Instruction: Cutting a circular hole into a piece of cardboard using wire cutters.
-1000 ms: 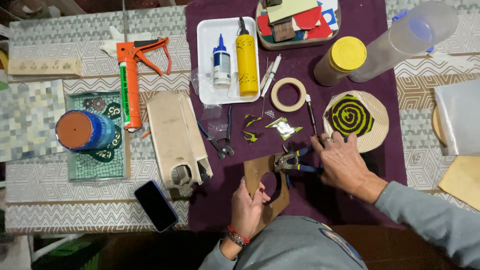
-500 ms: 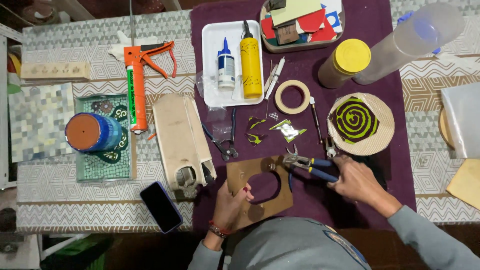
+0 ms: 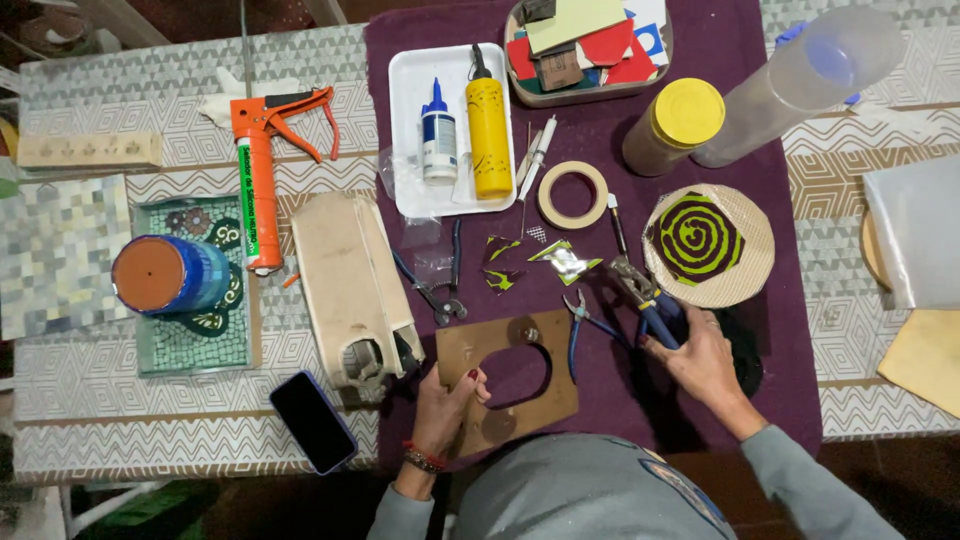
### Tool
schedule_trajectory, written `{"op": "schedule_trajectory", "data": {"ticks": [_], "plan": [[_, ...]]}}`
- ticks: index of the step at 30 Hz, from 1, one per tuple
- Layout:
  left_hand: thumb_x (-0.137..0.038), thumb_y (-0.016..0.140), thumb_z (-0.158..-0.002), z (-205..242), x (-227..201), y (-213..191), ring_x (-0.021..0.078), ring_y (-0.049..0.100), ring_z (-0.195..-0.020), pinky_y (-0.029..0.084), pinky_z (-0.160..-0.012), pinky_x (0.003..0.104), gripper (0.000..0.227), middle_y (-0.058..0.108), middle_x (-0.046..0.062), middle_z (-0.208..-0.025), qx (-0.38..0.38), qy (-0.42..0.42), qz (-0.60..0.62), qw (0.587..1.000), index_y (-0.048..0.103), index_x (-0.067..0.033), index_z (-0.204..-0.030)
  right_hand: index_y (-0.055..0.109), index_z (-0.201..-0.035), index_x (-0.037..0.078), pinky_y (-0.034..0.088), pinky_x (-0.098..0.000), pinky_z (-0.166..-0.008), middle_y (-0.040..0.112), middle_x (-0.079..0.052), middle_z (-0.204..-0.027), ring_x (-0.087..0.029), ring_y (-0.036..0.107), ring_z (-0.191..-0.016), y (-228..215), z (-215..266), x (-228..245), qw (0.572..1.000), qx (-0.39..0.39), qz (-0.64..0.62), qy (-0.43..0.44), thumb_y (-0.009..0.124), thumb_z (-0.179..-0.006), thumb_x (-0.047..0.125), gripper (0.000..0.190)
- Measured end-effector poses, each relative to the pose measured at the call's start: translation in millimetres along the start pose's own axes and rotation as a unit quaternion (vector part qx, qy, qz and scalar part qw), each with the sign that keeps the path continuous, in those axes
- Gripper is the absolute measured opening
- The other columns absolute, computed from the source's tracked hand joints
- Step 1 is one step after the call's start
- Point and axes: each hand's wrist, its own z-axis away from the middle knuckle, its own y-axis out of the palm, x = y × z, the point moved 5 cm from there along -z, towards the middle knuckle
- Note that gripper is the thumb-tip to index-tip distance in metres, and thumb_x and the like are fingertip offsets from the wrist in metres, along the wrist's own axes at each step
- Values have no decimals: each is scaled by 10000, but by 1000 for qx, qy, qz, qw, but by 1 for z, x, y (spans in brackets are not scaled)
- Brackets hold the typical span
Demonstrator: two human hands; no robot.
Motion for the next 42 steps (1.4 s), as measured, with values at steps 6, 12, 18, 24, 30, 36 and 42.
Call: {"op": "schedule_trajectory", "data": {"ticks": [6, 12, 18, 24, 30, 36, 42], "plan": [[-43, 638, -911, 8, -7, 12, 192, 663, -676, 558, -647, 300, 151, 716, 135, -853, -26, -22, -2, 999, 649, 66, -1016, 537, -1478, -13, 443, -513, -883, 667, -261, -1189, -410, 565, -1110, 0, -15, 3, 987, -158, 33, 16, 805, -744, 429, 898], [-6, 618, -906, 12, -11, 22, 184, 675, -673, 565, -647, 292, 167, 731, 132, -873, -41, -34, -37, 998, 650, 60, -1056, 504, -1509, 78, 420, -511, -915, 597, -250, -1278, -394, 585, -1109, 21, -28, 15, 987, -131, -67, 69, 808, -740, 367, 876], [21, 613, -888, 13, -15, 15, 208, 681, -683, 579, -658, 320, 155, 732, 143, -875, -60, -53, -59, 995, 640, 68, -1033, 438, -1562, 76, 329, -555, -926, 492, -254, -1339, -431, 472, -1121, 9, -14, -6, 967, -250, -14, 51, 747, -828, 370, 849], [26, 602, -887, 12, -20, 16, 210, 663, -672, 558, -657, 319, 136, 716, 138, -820, -50, -34, -67, 996, 662, 62, -1004, 297, -1616, 60, 273, -536, -948, 366, -331, -1397, -457, 372, -1156, -10, -48, -122, 938, -251, 43, 237, 666, -945, 463, 865], [-2, 629, -903, 9, -13, 11, 236, 668, -679, 564, -663, 348, 153, 723, 168, -841, -48, -46, -67, 996, 671, 87, -1020, 346, -1603, 65, 329, -574, -914, 417, -354, -1335, -490, 442, -1042, -2, -42, -144, 925, -306, 103, 202, 600, -977, 569, 842], [-116, 609, -977, 8, -21, 14, 214, 643, -665, 533, -646, 329, 212, 708, 141, -787, -69, -81, -73, 992, 704, 74, -981, 345, -1575, -43, 307, -557, -963, 399, -296, -1396, -433, 409, -1125, 3, 3, -100, 936, -335, 111, -1, 660, -973, 399, 810], [-193, 588, -982, 12, -42, 26, 181, 641, -624, 524, -632, 300, 270, 695, 99, -687, -48, -38, -116, 991, 727, 30, -916, 560, -1459, 53, 344, -473, -963, 475, -223, -1369, -349, 450, -1086, 10, 30, -26, 925, -277, 198, -169, 750, -864, 416, 723]]}}
